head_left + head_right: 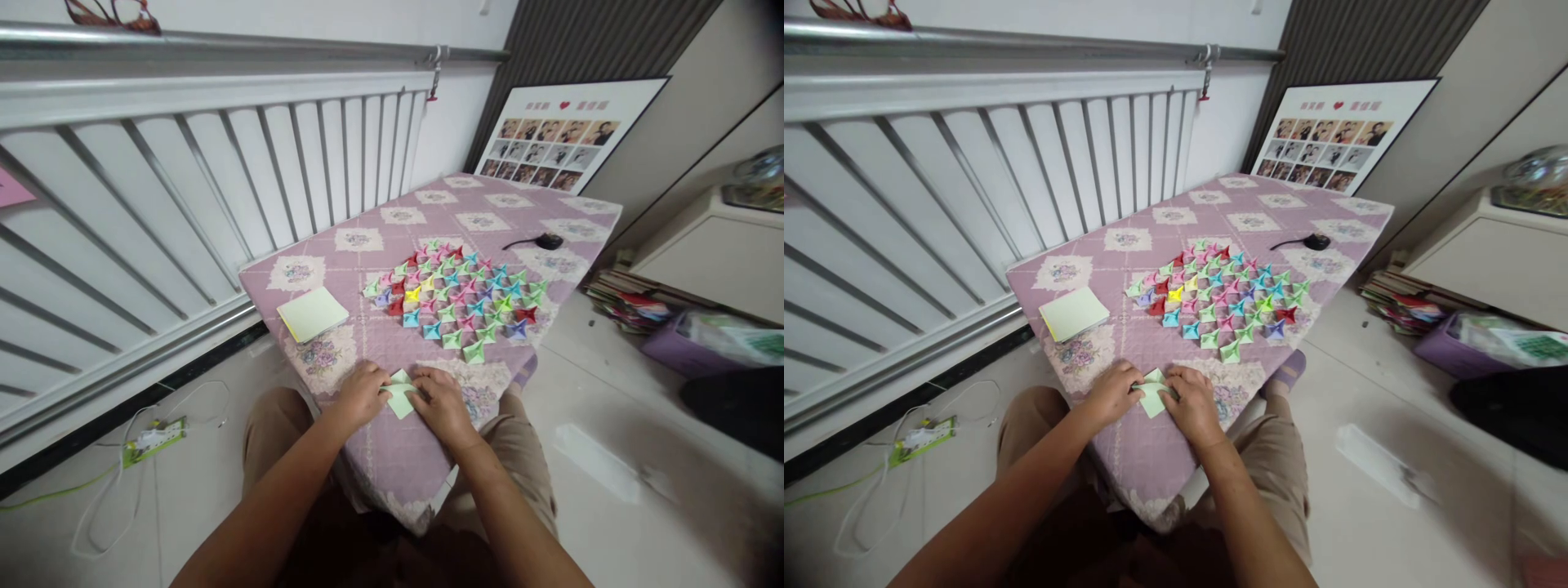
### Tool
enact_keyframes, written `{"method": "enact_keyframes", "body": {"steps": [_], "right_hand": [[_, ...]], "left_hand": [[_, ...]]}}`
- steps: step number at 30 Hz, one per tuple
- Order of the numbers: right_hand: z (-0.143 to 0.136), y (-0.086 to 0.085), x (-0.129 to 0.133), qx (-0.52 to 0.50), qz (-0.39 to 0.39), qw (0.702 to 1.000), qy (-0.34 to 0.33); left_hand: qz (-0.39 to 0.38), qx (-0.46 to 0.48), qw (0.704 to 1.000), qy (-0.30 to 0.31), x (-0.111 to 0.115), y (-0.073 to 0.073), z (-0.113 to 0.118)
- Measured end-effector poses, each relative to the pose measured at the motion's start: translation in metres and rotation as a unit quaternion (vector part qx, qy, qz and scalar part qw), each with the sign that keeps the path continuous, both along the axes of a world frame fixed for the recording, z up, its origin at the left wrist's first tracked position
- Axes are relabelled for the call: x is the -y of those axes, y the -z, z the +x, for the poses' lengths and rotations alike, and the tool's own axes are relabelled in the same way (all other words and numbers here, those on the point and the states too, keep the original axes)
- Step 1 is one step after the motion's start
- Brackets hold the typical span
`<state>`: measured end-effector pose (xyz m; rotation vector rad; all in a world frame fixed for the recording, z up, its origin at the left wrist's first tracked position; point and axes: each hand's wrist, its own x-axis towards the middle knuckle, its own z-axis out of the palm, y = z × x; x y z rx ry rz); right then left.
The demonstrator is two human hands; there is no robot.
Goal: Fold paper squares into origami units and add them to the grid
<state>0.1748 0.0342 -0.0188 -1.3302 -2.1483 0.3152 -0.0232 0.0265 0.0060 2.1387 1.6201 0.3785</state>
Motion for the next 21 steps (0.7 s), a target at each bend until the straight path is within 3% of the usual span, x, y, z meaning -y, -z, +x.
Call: {"method": "enact_keyframes", "body": {"steps": [7,16,21], "right_hand": [[-0.0019,-0.0058,0.0051,0.034,0.012,0.999,-0.004],[0.0013,-0.0007,0.0041,0.057,0.006,0.998,-0.018],[0.0034,-0.0015,0.0048,0.063,0.016,0.996,-0.058]], "left_hand": [[0.006,0.029,0.999,0.020,-0.0035,0.0044,-0.0065],[0.003,0.029,0.999,0.028,-0.0027,0.0044,-0.0078],[-0.001,0.025,0.999,0.044,-0.0020,0.0046,-0.0108]]}}
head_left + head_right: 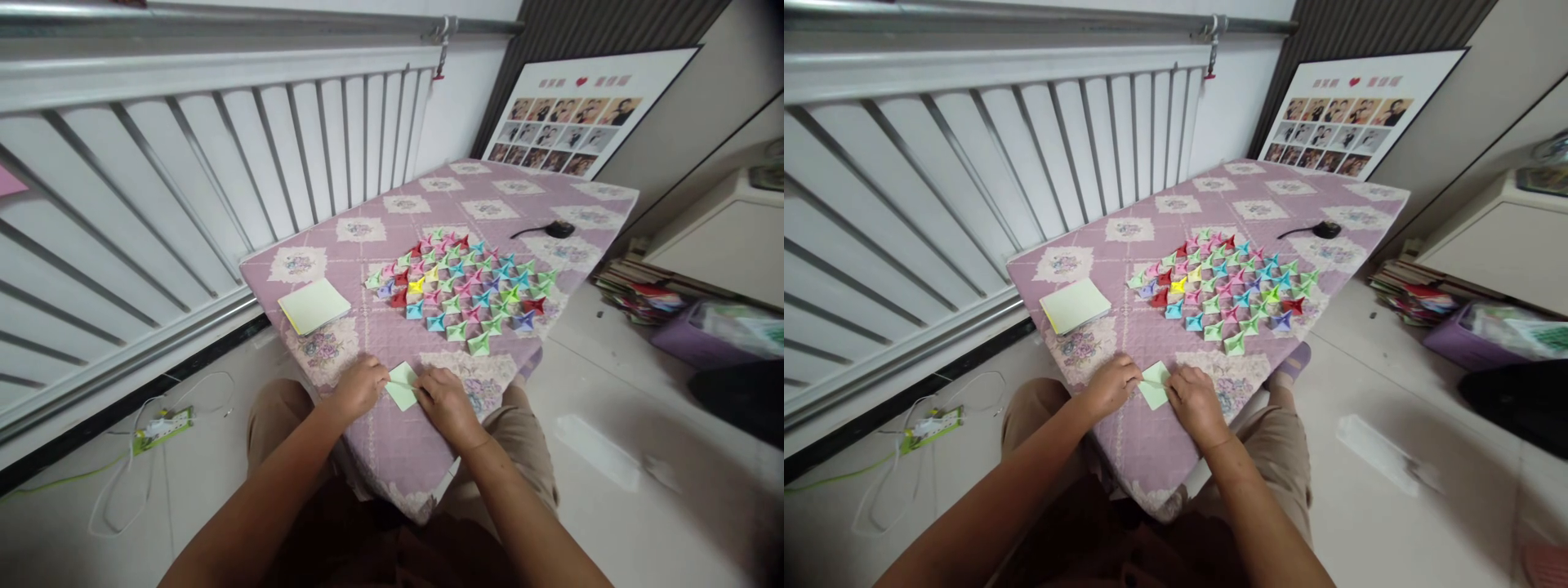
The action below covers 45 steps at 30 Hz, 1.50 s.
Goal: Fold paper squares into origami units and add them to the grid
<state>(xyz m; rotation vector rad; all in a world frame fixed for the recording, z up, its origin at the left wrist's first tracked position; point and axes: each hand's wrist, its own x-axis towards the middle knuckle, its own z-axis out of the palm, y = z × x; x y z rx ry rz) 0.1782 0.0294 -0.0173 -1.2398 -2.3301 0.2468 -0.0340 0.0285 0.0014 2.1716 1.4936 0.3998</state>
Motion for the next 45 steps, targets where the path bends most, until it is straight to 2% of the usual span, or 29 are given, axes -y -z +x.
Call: {"method": "enact_keyframes", "body": {"steps": [8,13,20,28,36,45], "right_hand": [[0.005,-0.003,0.005,0.020,0.003,0.999,-0.047],[0.005,-0.005,0.006,0.037,-0.011,0.997,-0.060],[0.007,-0.005,0.006,0.050,-0.008,0.996,-0.076],[0.007,-0.001,0.006,0.033,0.007,0.996,-0.082],[0.007,-0.001,0.007,0.044,0.053,0.994,-0.091],[0.010,0.000,0.008,0.040,0.022,0.996,-0.080]], "left_hand": [[-0.008,-0.055,0.998,0.027,0.002,-0.004,-0.002],[0.027,-0.116,0.992,0.040,0.005,0.004,-0.001],[0.060,-0.138,0.987,0.061,0.008,0.009,-0.002],[0.068,-0.162,0.982,0.074,0.008,0.004,0.000],[0.139,-0.263,0.946,0.128,0.016,-0.006,-0.001],[0.134,-0.298,0.933,0.148,0.026,-0.017,0.002]]}}
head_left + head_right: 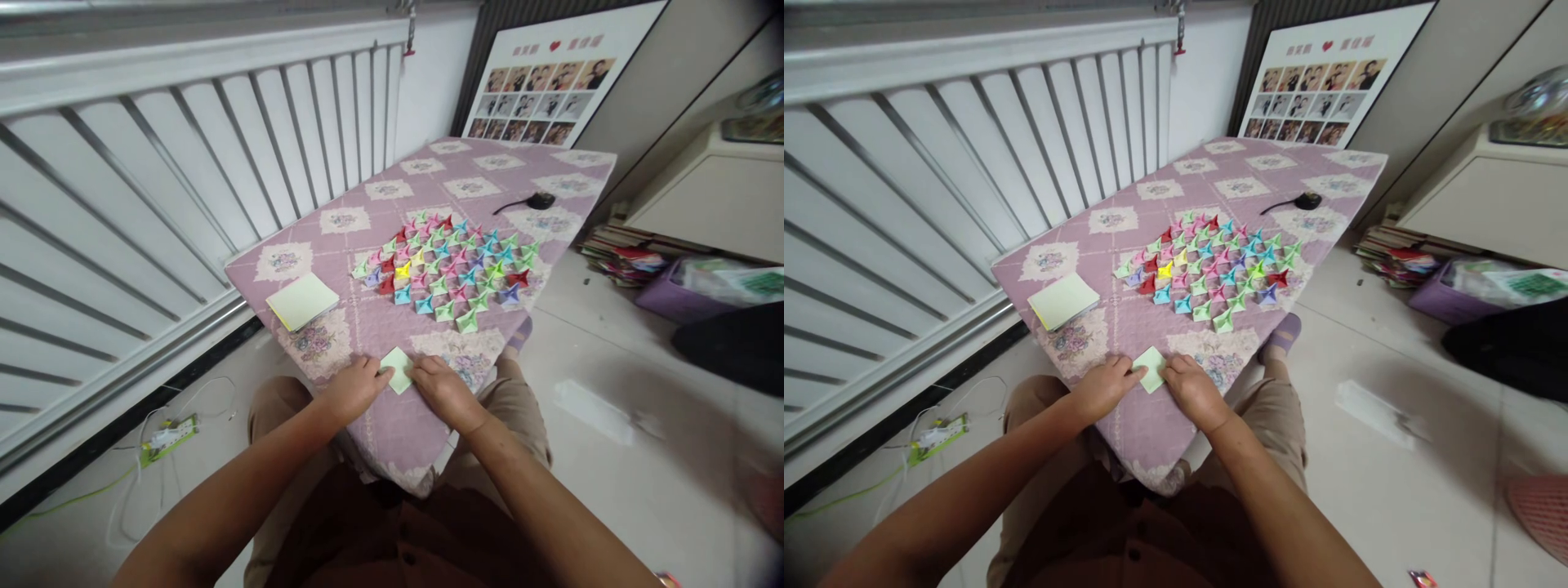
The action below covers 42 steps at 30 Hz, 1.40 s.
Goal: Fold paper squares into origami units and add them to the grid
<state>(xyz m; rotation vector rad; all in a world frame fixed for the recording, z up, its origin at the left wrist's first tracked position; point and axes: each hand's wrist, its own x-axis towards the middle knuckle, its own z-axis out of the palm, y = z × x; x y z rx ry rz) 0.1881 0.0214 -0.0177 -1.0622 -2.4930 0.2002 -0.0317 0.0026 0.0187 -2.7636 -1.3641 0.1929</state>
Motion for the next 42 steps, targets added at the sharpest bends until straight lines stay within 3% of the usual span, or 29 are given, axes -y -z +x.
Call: {"method": "enact_keyframes", "body": {"steps": [16,28,32,35,42], "right_hand": [[0.000,-0.001,0.002,-0.001,-0.013,1.000,0.015],[0.017,0.003,0.014,-0.054,0.039,0.996,0.053],[0.005,-0.005,0.026,-0.065,0.047,0.992,0.097],[-0.014,-0.008,0.034,-0.061,0.036,0.994,0.083],[-0.028,0.002,0.041,-0.028,-0.006,0.994,0.102]], "left_hand": [[-0.028,-0.009,1.000,0.000,0.001,0.001,0.005],[-0.014,-0.024,1.000,0.009,0.003,-0.001,0.006],[-0.011,-0.021,1.000,0.005,0.003,-0.001,0.007],[-0.018,-0.018,1.000,0.007,0.002,-0.001,0.008],[-0.034,-0.006,0.999,-0.013,0.001,-0.001,0.009]]}}
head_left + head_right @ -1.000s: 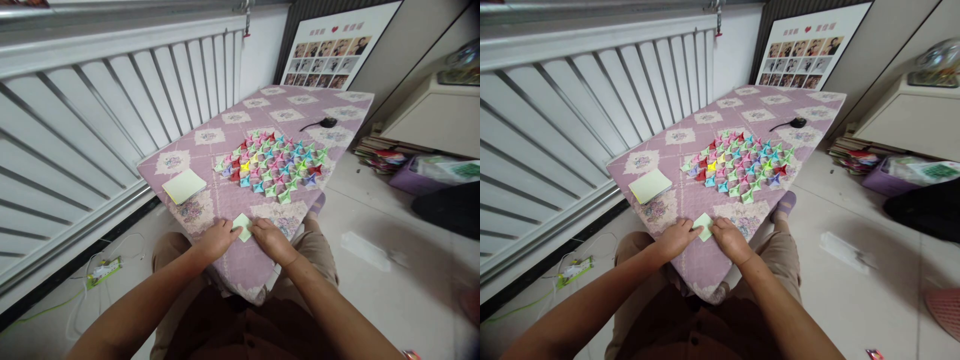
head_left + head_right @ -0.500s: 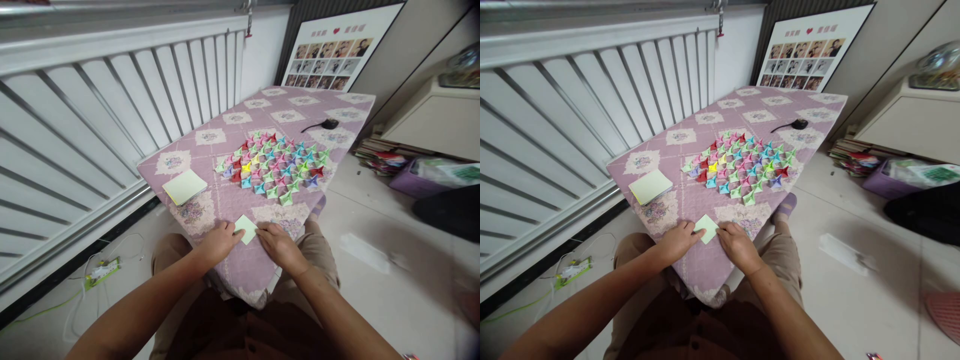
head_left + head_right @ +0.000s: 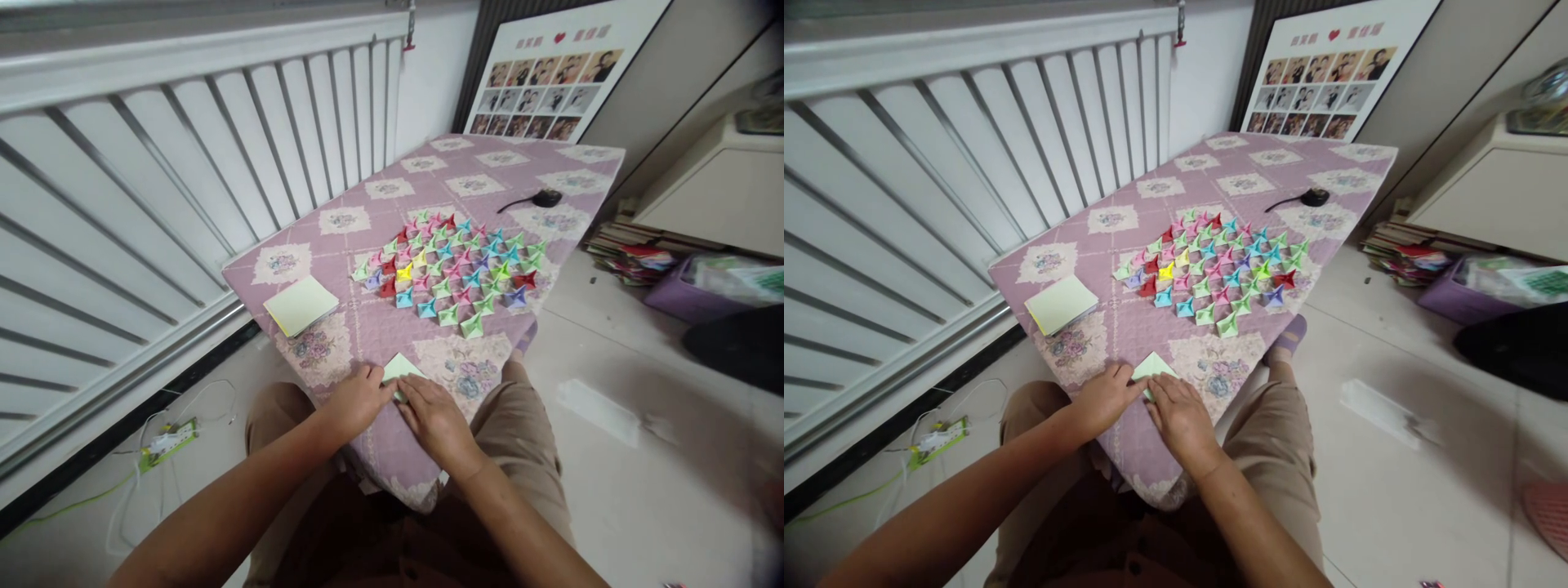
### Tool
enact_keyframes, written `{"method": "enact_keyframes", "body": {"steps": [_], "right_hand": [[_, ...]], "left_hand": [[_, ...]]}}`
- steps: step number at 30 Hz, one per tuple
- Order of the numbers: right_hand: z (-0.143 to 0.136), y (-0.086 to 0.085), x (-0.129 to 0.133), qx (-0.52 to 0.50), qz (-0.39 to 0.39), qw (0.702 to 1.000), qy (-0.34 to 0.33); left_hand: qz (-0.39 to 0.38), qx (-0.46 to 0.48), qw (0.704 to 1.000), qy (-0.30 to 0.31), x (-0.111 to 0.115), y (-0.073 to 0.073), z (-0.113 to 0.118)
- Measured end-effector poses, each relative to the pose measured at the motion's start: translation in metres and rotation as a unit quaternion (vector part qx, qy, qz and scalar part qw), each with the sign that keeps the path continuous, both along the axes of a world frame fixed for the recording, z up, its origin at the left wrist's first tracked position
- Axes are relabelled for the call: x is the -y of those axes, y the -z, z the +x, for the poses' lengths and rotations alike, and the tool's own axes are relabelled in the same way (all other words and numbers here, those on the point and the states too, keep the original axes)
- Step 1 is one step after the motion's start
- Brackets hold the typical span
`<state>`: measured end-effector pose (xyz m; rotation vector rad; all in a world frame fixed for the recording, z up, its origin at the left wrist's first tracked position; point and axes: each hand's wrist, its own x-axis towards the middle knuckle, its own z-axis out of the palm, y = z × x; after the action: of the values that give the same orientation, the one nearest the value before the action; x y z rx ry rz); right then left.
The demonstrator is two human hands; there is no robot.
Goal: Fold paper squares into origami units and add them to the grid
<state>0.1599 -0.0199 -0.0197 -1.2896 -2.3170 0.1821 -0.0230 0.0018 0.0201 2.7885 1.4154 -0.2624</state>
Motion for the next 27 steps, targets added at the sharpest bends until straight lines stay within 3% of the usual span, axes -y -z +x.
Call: {"method": "enact_keyframes", "body": {"steps": [17,20,24,27], "right_hand": [[-0.001,-0.008,0.004,0.054,-0.052,0.997,0.010],[-0.002,-0.008,0.004,0.053,-0.057,0.997,0.015],[-0.001,-0.009,0.004,0.052,-0.063,0.997,0.007],[0.002,-0.010,0.005,0.053,-0.073,0.996,-0.001]], "left_hand": [[0.008,0.018,0.994,-0.103,0.007,0.003,-0.020],[0.033,0.076,0.990,-0.117,0.010,0.006,-0.011],[0.035,0.177,0.981,-0.073,0.021,0.020,0.011],[0.016,0.199,0.974,-0.104,0.029,0.027,0.023]]}}
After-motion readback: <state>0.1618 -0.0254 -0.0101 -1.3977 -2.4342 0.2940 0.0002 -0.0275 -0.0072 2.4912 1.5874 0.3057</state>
